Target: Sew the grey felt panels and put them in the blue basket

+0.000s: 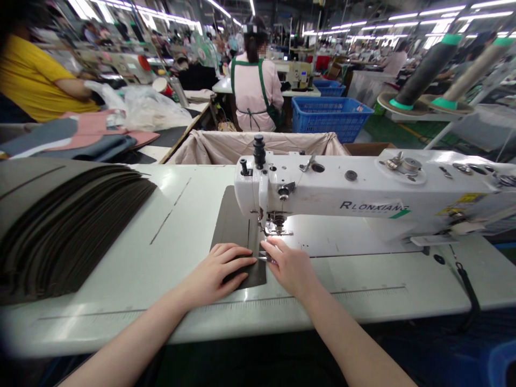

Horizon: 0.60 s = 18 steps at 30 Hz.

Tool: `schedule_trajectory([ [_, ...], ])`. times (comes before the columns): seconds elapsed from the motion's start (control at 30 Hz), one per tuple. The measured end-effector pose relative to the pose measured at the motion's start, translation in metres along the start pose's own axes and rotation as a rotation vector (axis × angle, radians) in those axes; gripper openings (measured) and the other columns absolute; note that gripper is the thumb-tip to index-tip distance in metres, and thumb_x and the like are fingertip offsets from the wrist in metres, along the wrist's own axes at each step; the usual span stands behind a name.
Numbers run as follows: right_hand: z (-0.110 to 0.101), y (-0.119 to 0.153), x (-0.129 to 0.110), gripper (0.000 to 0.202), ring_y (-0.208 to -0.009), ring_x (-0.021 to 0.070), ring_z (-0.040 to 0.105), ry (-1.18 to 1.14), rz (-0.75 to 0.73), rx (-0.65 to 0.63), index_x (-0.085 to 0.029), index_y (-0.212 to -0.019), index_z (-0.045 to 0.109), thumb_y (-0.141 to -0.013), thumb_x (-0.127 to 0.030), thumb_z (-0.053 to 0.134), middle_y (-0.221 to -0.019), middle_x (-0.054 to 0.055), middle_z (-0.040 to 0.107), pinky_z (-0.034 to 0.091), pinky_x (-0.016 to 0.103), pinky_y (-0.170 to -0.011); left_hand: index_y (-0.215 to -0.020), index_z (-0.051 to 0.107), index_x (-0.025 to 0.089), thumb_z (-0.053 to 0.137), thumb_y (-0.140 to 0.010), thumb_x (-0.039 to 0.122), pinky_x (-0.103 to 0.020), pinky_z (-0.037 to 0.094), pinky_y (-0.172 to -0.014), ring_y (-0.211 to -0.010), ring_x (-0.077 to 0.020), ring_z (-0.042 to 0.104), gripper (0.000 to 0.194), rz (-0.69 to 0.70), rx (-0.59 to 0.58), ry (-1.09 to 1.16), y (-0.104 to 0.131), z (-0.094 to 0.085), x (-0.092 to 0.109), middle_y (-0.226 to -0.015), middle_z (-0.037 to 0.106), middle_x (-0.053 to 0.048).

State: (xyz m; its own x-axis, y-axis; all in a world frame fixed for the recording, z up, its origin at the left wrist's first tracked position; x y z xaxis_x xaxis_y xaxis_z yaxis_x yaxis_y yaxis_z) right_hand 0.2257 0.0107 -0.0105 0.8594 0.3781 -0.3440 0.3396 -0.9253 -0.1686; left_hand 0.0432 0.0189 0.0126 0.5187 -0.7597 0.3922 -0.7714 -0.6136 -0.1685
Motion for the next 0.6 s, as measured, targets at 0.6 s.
schedule_trajectory([
  [0.6, -0.001, 0.0, 0.001, 0.05, -0.115, 0.0194, 0.057, -0.025, 0.005, 0.011, -0.03, -0.137, 0.048, -0.09, -0.015, 0.052, -0.141, 0.0, 0.05, 0.05, 0.031, -0.091, -0.136, 0.046, 0.026, 0.045, -0.1, 0.033, -0.043, 0.041, -0.103, -0.123, -0.0252, 0.047, 0.038, 0.02, -0.048, -0.165, -0.015, 0.0, -0.018, -0.136, 0.051, -0.004],
])
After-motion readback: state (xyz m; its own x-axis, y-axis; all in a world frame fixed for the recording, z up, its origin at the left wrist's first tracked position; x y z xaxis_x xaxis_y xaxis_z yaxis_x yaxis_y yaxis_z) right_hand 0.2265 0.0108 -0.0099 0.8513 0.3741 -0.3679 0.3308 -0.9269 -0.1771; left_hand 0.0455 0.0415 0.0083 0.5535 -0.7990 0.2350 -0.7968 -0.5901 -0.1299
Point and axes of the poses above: each hand's wrist, its own y-axis away from the middle knuckle, its own z-axis out of the palm, x = y × z, the point moved 5 cm from there along -y, towards the middle knuckle
